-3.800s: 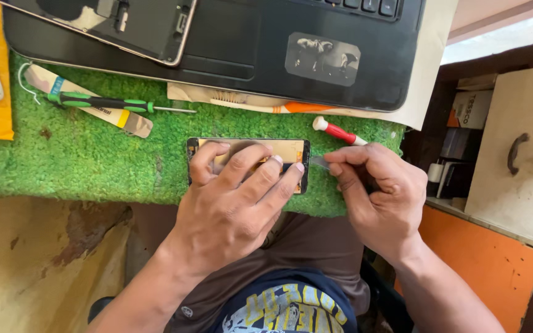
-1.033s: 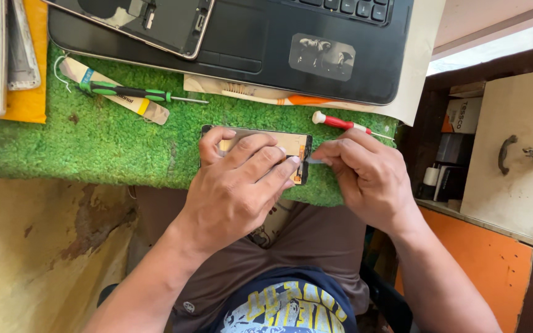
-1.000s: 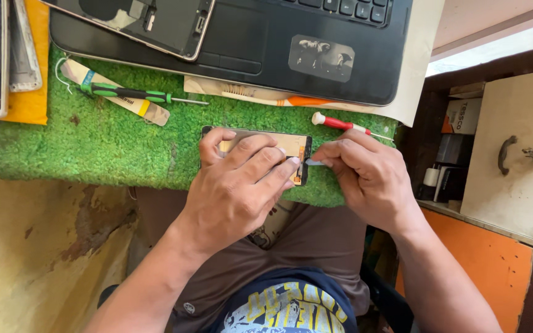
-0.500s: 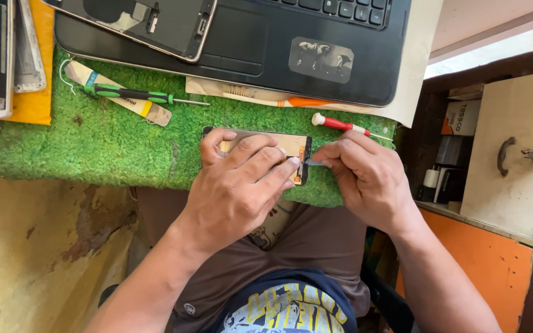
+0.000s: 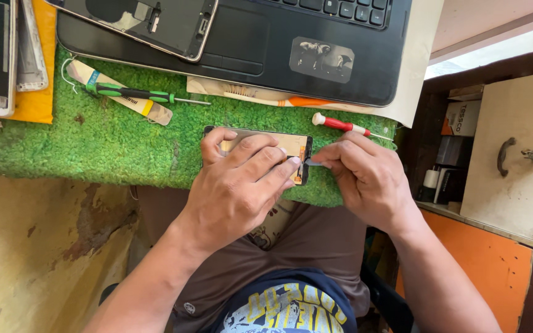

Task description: The person pries along the edge of a smartphone with a small pry tool to separate the screen assembly, holding the phone steady with the other hand. They then brush the phone surface with a toothbrush and continue prying and lifting the screen away from the frame on a repair bench.

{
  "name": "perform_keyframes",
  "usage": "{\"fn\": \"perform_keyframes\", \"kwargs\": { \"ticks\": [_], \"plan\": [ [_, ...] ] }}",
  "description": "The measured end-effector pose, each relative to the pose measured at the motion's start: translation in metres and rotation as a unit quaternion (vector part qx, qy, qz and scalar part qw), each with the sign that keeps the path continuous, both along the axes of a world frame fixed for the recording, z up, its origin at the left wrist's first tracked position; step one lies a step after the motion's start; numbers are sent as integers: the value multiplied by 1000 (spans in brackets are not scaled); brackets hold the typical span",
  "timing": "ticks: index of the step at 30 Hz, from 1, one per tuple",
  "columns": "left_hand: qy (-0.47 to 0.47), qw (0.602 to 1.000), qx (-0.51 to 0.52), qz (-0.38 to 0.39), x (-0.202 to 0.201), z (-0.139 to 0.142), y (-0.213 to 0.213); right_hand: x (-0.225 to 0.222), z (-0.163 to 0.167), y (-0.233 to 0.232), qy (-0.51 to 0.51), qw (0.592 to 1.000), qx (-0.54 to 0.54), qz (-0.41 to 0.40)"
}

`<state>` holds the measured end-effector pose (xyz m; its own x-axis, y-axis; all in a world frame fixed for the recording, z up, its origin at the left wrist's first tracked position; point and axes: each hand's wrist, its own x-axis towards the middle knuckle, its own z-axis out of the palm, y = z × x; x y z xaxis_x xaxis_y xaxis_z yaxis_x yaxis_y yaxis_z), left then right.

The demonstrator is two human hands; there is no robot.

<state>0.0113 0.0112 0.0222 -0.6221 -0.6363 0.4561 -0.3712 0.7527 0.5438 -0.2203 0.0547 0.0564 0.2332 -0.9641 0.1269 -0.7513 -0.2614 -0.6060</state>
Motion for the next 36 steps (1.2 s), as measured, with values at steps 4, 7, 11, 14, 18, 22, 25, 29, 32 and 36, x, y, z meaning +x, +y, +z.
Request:
{"fn": "perform_keyframes", "kwargs": {
  "ticks": [4,7,11,14,18,22,25,29,32,36],
  "plan": [
    [5,1000,4,-4,-1,2,0,-10,2,-2,-41,998,55,5],
    [6,1000,3,-4,1,2,-1,-11,-1,-1,-131,986,93,-51],
    [5,1000,1,-4,2,1,1,-2,-2,5,-135,978,104,-120],
    [4,1000,2,-2,2,2,0,3,2,6,-41,997,27,-68],
    [2,1000,3,-3,2,3,0,12,8,9,2,999,-7,-32],
    [3,1000,-3,-2,2,1,0,19,6,9,23,999,-6,-45],
    [5,1000,-2,-1,3,1,0,22,3,9,39,998,-35,-42],
    [4,1000,-5,-2,4,0,0,26,3,9,54,997,-26,-45],
    [5,1000,-3,-2,5,0,0,31,3,10,88,995,-34,-31],
    [10,1000,1,3,6,1,1,33,2,12,111,993,-29,-9]
  ]
}}
